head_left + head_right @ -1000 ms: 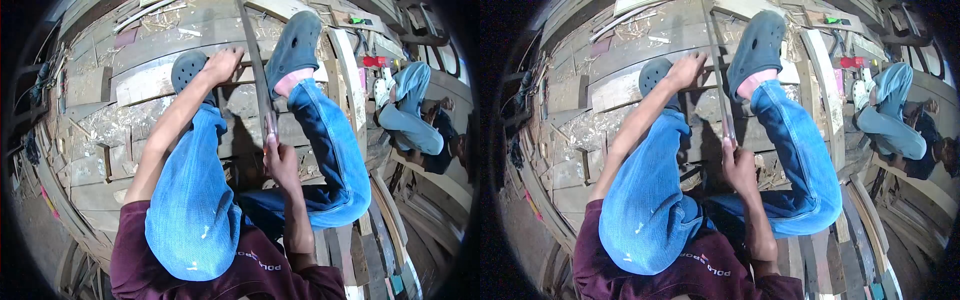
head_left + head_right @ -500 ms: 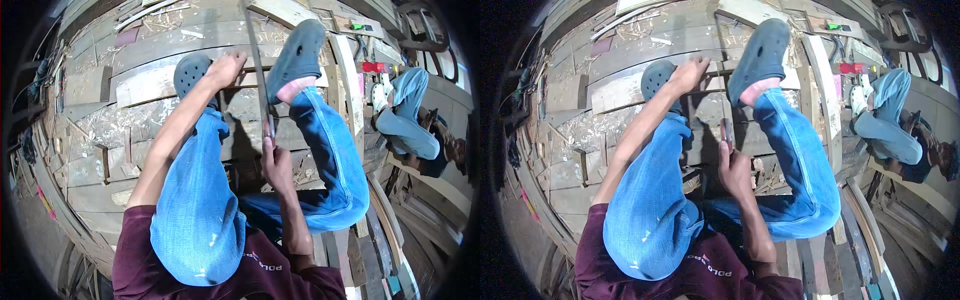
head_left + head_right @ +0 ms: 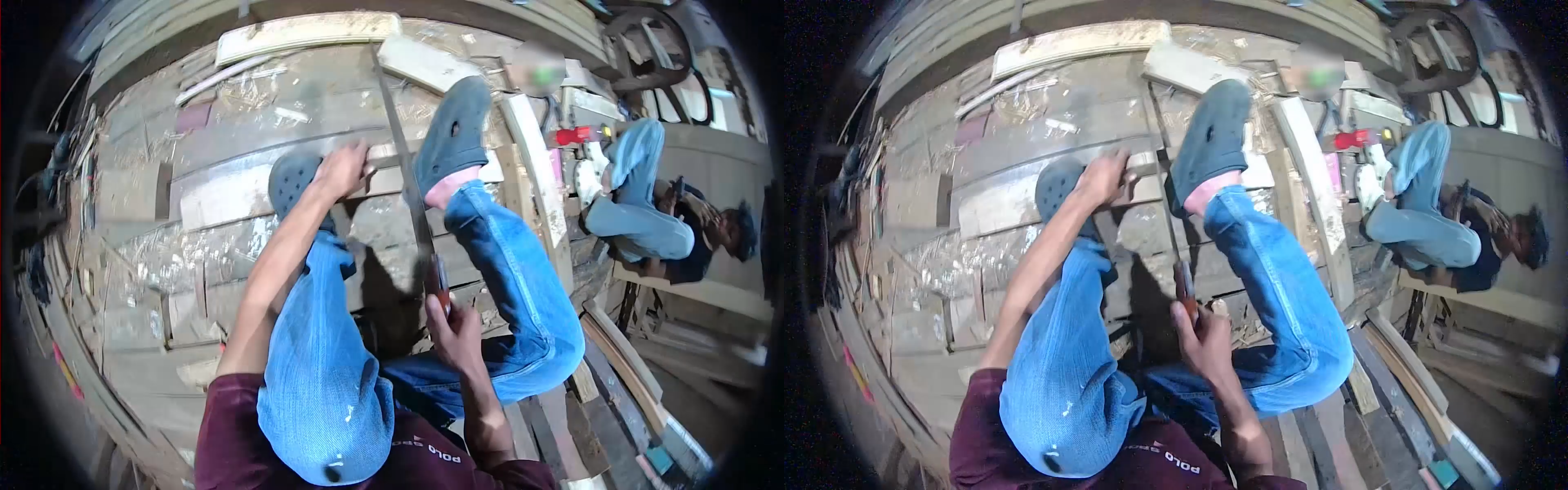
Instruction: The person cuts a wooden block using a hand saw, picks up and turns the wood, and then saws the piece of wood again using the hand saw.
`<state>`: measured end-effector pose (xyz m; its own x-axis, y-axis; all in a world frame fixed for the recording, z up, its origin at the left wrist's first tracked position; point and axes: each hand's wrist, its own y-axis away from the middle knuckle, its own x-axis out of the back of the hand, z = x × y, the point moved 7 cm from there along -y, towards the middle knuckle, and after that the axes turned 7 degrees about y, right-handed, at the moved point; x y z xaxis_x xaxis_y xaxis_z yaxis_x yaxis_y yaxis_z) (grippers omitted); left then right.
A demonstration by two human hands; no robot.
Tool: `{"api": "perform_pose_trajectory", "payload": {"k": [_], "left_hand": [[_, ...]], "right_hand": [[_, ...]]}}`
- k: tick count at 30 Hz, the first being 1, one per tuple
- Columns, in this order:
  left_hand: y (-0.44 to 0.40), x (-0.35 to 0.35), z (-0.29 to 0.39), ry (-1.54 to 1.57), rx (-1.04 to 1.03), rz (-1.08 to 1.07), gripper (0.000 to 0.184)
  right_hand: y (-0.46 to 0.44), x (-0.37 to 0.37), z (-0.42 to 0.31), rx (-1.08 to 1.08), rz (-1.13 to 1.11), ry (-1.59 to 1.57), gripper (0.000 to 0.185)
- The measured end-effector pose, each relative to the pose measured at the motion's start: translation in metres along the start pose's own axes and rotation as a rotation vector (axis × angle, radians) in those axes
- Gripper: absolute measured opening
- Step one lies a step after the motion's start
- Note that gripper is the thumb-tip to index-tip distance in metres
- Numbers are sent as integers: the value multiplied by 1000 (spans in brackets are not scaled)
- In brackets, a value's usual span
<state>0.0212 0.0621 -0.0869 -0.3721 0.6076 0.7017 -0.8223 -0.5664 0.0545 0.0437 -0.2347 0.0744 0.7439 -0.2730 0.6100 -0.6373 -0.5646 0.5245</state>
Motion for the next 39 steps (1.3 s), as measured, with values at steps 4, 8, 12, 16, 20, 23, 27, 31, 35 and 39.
{"api": "perform_pose_trajectory", "payload": {"k": [4,8,12,16,20,23,27,31,35,39], "left_hand": [[8,8,17,45,24,-63,39],[28,9,43,-58,-177,43,34],[43,-18,36,-31,-118,19,40],[41,-31,50,-112,-201,-62,54],[34,-44,52,-91,-141,-147,70],[18,-32,65,-102,-202,-242,83],[-12,3,118,-313,-482,-304,116],[-30,10,138,-745,-667,-544,138],[-53,1,101,-1050,-739,-512,135],[-52,-19,81,-951,-790,-527,123]], "right_hand": [[26,40,-32,176,121,-122,33],[47,73,-76,410,178,-76,21],[50,70,-88,509,185,-219,18],[43,68,-85,525,158,-214,22],[40,68,-72,465,165,-217,29],[43,70,-62,478,189,-180,35],[37,55,-39,470,210,-245,42],[37,57,-31,411,167,-254,44],[34,58,-34,375,160,-347,46],[24,47,-21,319,119,-334,48]]}}
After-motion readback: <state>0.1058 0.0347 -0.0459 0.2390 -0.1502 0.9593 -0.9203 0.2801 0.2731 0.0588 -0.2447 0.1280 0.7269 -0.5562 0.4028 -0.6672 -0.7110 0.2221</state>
